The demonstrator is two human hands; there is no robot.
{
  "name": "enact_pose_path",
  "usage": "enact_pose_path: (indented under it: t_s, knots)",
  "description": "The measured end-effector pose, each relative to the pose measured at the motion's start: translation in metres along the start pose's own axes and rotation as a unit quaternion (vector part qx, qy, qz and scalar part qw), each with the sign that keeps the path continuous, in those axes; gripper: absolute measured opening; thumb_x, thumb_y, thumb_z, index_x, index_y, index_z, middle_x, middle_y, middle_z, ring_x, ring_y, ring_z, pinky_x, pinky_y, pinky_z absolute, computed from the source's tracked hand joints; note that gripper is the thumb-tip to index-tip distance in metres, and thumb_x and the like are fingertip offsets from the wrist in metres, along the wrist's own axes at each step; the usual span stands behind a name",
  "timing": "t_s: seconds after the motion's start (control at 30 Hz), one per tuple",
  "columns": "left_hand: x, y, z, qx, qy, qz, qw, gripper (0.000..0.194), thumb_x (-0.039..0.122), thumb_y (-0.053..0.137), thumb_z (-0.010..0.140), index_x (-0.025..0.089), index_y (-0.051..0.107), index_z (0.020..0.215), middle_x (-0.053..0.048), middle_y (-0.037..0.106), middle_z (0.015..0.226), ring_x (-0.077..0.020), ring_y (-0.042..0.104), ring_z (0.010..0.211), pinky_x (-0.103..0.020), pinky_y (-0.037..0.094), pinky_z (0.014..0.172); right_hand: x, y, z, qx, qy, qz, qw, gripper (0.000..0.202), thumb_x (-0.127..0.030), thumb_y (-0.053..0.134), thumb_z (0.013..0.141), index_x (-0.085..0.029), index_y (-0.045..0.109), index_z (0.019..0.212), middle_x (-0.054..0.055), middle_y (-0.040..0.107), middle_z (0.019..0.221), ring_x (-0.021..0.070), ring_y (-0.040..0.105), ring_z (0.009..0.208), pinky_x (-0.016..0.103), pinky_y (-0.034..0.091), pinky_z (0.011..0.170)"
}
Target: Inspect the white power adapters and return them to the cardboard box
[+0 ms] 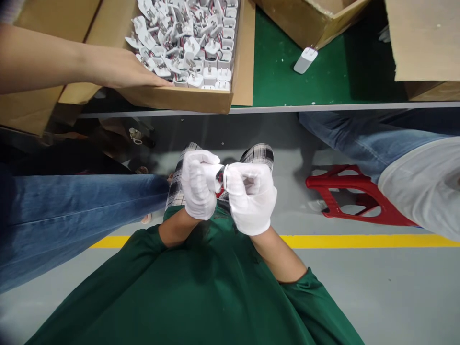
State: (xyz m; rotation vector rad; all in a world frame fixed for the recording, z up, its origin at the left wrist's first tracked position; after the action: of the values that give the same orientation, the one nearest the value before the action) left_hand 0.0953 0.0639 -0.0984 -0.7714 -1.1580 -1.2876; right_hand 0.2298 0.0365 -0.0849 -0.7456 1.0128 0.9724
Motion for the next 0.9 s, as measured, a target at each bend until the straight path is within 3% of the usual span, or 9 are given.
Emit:
enact_pose_path:
  t_s: [0.2, 0.33, 0.47, 0.6, 0.73, 0.9]
  knots:
    - [0.001, -0.002, -0.001, 0.009, 0.015, 0.047, 0.999, 0.037, 0.045, 0.035, 0.103, 0.021, 0.06, 0.09, -0.004, 0.063, 0.084, -0.0155, 0.061, 0.074, -0.031, 0.05, 0.072, -0.005, 0.001, -0.002, 0.008, -0.03, -0.043, 0.999, 0.006, -0.027, 0.066, 0.088, -0.034, 0.065, 0.089, 0.001, 0.07, 0.076, 0.0215, 0.062, 0.062, 0.039, 0.051, 0.055]
    - [0.0, -0.002, -0.002, 0.01, 0.022, 0.053, 0.998, 0.036, 0.046, 0.035, 0.103, 0.022, 0.06, 0.093, -0.006, 0.065, 0.086, -0.017, 0.062, 0.076, -0.033, 0.05, 0.074, -0.002, 0.005, -0.001, -0.034, -0.031, -0.078, 0.996, 0.011, -0.028, 0.065, 0.089, -0.031, 0.066, 0.078, 0.0, 0.062, 0.064, 0.0194, 0.057, 0.056, 0.036, 0.045, 0.051]
    - [-0.005, 0.0, -0.003, 0.001, 0.019, 0.037, 0.999, 0.036, 0.048, 0.036, 0.102, 0.023, 0.061, 0.094, -0.006, 0.065, 0.085, -0.0184, 0.063, 0.075, -0.036, 0.052, 0.073, -0.002, 0.001, -0.003, -0.008, -0.043, -0.084, 0.996, 0.006, -0.027, 0.071, 0.086, -0.031, 0.069, 0.088, 0.0, 0.069, 0.076, 0.0203, 0.064, 0.066, 0.035, 0.049, 0.056]
    - [-0.003, -0.002, -0.004, 0.018, 0.028, 0.039, 0.999, 0.038, 0.048, 0.035, 0.102, 0.023, 0.061, 0.093, -0.005, 0.066, 0.082, -0.0174, 0.063, 0.073, -0.034, 0.052, 0.072, -0.001, 0.003, -0.004, -0.003, -0.029, -0.042, 0.999, 0.007, -0.026, 0.07, 0.087, -0.03, 0.067, 0.092, 0.0, 0.071, 0.082, 0.02, 0.067, 0.072, 0.035, 0.052, 0.061]
    - [-0.001, -0.002, -0.004, 0.024, -0.011, 0.037, 0.999, 0.041, 0.051, 0.036, 0.101, 0.023, 0.061, 0.087, -0.005, 0.067, 0.086, -0.0175, 0.064, 0.078, -0.033, 0.052, 0.074, 0.0, 0.007, -0.004, -0.026, -0.014, 0.044, 0.999, 0.004, -0.026, 0.065, 0.091, -0.029, 0.063, 0.088, -0.001, 0.066, 0.074, 0.0162, 0.063, 0.063, 0.032, 0.051, 0.054]
    - [0.003, -0.002, -0.001, 0.04, -0.039, 0.038, 0.998, 0.045, 0.058, 0.037, 0.099, 0.023, 0.06, 0.082, -0.004, 0.063, 0.079, -0.0169, 0.06, 0.068, -0.033, 0.05, 0.066, 0.014, 0.009, -0.005, -0.03, 0.044, 0.063, 0.997, 0.01, -0.036, 0.061, 0.093, -0.03, 0.057, 0.087, 0.001, 0.067, 0.082, 0.017, 0.065, 0.065, 0.031, 0.05, 0.049]
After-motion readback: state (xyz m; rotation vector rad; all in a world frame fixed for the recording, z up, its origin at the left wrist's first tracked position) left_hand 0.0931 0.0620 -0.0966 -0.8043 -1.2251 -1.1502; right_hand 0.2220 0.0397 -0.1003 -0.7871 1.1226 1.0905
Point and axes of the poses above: each hand's wrist, its own z-axis towards the middle knuckle, its own y-axis out of the palm, x = y × z, the point moved 8 cm from there along z, towards the middle knuckle
